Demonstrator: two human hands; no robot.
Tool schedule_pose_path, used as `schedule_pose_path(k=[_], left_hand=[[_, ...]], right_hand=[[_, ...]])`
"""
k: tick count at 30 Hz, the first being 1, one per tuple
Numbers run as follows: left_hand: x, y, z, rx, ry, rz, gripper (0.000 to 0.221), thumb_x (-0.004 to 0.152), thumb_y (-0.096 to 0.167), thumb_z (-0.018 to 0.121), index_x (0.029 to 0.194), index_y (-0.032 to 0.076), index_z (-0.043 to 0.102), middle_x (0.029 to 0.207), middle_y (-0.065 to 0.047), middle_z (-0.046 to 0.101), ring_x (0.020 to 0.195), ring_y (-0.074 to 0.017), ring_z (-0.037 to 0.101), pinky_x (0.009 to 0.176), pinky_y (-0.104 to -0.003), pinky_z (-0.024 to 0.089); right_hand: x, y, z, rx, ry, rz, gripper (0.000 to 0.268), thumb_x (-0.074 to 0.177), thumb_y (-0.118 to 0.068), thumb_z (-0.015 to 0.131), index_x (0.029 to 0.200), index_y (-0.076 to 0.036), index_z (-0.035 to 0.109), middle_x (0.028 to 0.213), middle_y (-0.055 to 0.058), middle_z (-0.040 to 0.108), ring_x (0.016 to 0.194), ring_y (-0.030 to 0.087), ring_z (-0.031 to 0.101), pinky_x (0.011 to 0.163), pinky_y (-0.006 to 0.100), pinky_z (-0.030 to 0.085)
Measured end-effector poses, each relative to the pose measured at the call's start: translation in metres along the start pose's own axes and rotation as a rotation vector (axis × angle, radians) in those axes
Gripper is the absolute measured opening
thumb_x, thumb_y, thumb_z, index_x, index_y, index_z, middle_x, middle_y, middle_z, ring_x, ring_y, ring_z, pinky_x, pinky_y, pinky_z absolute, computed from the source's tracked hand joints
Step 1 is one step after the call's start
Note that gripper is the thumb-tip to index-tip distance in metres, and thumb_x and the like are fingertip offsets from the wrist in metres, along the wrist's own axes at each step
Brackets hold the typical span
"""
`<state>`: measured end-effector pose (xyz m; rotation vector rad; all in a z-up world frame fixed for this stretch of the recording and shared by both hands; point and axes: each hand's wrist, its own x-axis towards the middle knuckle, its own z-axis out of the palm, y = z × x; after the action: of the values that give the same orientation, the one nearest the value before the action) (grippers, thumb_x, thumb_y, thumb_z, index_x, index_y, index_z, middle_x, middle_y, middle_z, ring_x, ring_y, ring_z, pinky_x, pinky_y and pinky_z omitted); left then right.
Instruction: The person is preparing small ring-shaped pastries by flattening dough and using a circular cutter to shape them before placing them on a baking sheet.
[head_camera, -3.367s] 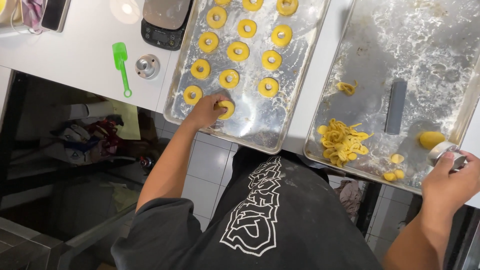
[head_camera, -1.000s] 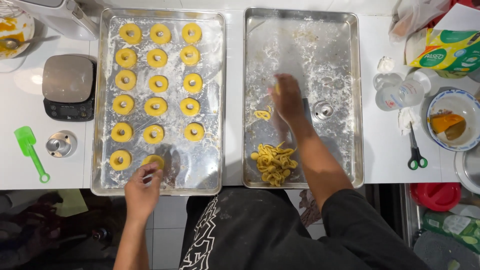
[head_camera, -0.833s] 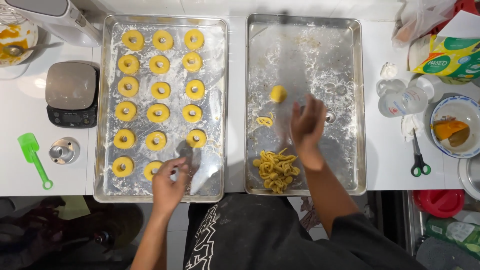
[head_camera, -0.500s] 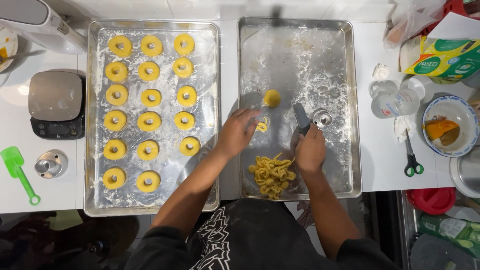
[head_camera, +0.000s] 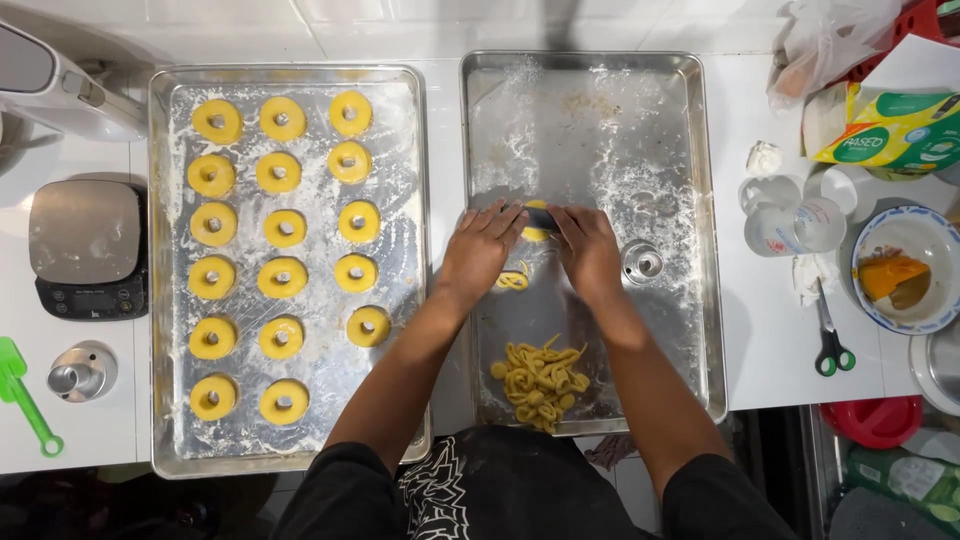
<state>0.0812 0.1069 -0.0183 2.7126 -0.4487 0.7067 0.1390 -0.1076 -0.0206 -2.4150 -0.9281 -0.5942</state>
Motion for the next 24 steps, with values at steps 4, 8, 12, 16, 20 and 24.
schedule_pose_path(k=[4, 8, 12, 16, 20, 24], left_hand=[[-0.001, 0.000, 0.018, 0.005, 0.026, -0.027, 0.025, 0.097, 0.017, 0.068, 0.122, 0.016, 0.075, 0.125, -0.003, 0.073, 0.119, -0.0219, 0.066, 0.098, -0.037, 0.047], [0.002, -0.003, 0.015, -0.010, 0.099, -0.025, 0.019, 0.098, 0.017, 0.067, 0.115, 0.017, 0.077, 0.117, -0.002, 0.076, 0.111, -0.0202, 0.070, 0.093, -0.035, 0.049], [0.001, -0.006, 0.023, 0.050, -0.002, -0.015, 0.028, 0.098, 0.014, 0.064, 0.125, 0.014, 0.072, 0.124, -0.004, 0.074, 0.118, -0.0211, 0.067, 0.097, -0.036, 0.047], [0.015, -0.008, 0.026, 0.113, -0.183, -0.045, 0.039, 0.102, 0.013, 0.057, 0.141, 0.012, 0.061, 0.134, -0.008, 0.069, 0.130, -0.0255, 0.059, 0.106, -0.040, 0.041], [0.044, -0.012, 0.015, -0.015, -0.529, -0.245, 0.041, 0.109, 0.020, 0.042, 0.147, 0.015, 0.053, 0.145, -0.006, 0.061, 0.143, -0.0259, 0.046, 0.112, -0.041, 0.031], [0.087, -0.002, -0.029, -0.100, -0.664, -0.433, 0.048, 0.111, 0.019, 0.037, 0.159, 0.016, 0.039, 0.167, -0.006, 0.034, 0.153, -0.0267, 0.028, 0.119, -0.043, 0.022]], right_hand=[[-0.006, 0.013, 0.013, 0.026, -0.006, 0.006, 0.042, 0.088, -0.015, 0.078, 0.130, -0.014, 0.073, 0.108, 0.009, 0.070, 0.109, 0.033, 0.066, 0.093, 0.044, 0.054], [-0.007, 0.017, 0.017, 0.031, -0.031, -0.021, 0.041, 0.092, -0.017, 0.074, 0.133, -0.014, 0.071, 0.115, 0.010, 0.070, 0.115, 0.035, 0.064, 0.098, 0.048, 0.052], [-0.002, 0.013, 0.006, -0.023, -0.174, 0.065, 0.041, 0.105, -0.028, 0.057, 0.143, -0.014, 0.063, 0.132, 0.012, 0.066, 0.131, 0.037, 0.056, 0.113, 0.054, 0.038], [0.019, 0.018, 0.006, -0.043, -0.251, 0.154, 0.044, 0.111, -0.035, 0.048, 0.146, -0.012, 0.061, 0.140, 0.014, 0.064, 0.139, 0.039, 0.050, 0.118, 0.055, 0.028], [0.048, 0.027, 0.009, -0.114, -0.531, 0.310, 0.057, 0.116, -0.046, 0.026, 0.151, -0.012, 0.056, 0.152, 0.014, 0.055, 0.149, 0.037, 0.039, 0.125, 0.054, 0.015], [0.076, 0.030, 0.010, -0.096, -0.628, 0.452, 0.063, 0.113, -0.054, 0.018, 0.161, -0.019, 0.039, 0.165, 0.014, 0.037, 0.156, 0.036, 0.024, 0.126, 0.055, 0.008]])
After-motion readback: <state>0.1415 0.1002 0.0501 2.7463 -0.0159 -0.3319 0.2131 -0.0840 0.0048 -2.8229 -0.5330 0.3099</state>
